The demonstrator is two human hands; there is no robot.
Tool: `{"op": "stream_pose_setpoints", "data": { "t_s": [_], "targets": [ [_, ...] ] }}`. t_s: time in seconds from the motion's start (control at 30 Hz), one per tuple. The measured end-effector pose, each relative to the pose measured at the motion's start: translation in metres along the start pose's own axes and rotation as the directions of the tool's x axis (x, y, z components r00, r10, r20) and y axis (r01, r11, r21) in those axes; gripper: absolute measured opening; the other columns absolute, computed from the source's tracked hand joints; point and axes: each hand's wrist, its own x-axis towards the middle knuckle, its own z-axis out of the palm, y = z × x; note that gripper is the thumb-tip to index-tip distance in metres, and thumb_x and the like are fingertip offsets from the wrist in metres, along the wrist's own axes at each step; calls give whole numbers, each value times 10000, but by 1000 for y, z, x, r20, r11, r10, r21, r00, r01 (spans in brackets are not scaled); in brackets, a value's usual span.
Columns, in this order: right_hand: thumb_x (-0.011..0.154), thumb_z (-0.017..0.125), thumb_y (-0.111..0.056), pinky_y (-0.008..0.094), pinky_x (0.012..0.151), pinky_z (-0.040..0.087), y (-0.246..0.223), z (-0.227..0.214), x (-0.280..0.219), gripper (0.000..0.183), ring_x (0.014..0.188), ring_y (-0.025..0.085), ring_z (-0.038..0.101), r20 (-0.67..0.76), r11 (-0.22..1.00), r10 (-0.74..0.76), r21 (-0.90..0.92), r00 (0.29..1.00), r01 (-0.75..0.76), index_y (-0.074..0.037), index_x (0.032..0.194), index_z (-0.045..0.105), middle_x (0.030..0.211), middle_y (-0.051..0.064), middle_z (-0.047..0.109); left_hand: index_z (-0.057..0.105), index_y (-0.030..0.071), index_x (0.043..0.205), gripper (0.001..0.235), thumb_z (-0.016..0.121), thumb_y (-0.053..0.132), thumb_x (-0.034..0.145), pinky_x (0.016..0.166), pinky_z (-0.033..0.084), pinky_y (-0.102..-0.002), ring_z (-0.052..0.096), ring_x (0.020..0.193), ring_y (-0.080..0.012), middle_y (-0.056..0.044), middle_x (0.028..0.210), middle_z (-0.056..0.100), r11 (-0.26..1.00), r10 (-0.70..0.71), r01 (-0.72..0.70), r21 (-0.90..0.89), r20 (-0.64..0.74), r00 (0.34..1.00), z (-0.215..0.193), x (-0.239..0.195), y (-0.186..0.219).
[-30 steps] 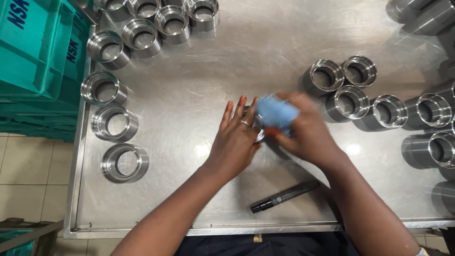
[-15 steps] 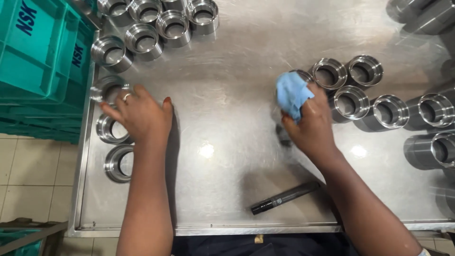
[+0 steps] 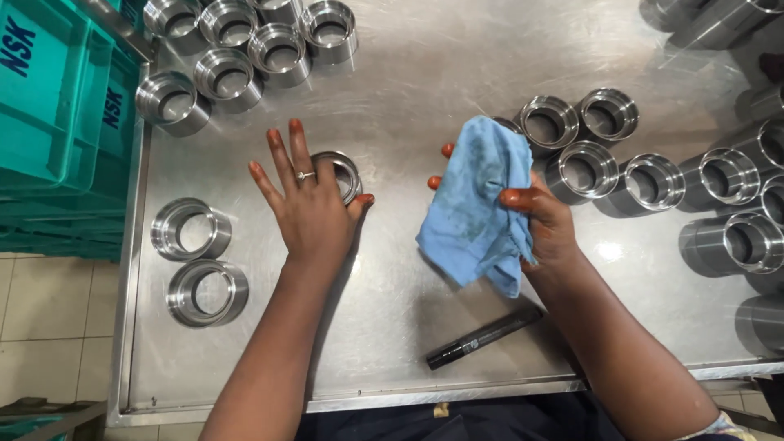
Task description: Cleaning metal ring-like parts with a blue cloth and organizing them on a metal table.
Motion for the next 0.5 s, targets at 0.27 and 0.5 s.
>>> {"op": "stream_pose_setpoints", "data": {
  "t_s": [0.27,0.5],
  "targets": [
    [885,717,-203,495,1051,581,20,-8,-8,598,1201,376,661,108,484,-363,-827,925,287,-15,1425,540,1309,226,640,531,34,1224,613,840,216,727,1194,342,-545,346,1481,-371,-111,1658,186,664,64,216,-716,343,937,3,-15,43],
    [813,848,-183,335,833,622,44,-1,-13,380,953,161,757,112,274,-291,-942,950,195,-105,1157,708,1107,63,737,591,97,1293,697,788,22,629,1313,136,-611,-120,1610,-434,-174,1715,50,527,435,-230,-818,27,900,-36,-44,74]
  ]
}}
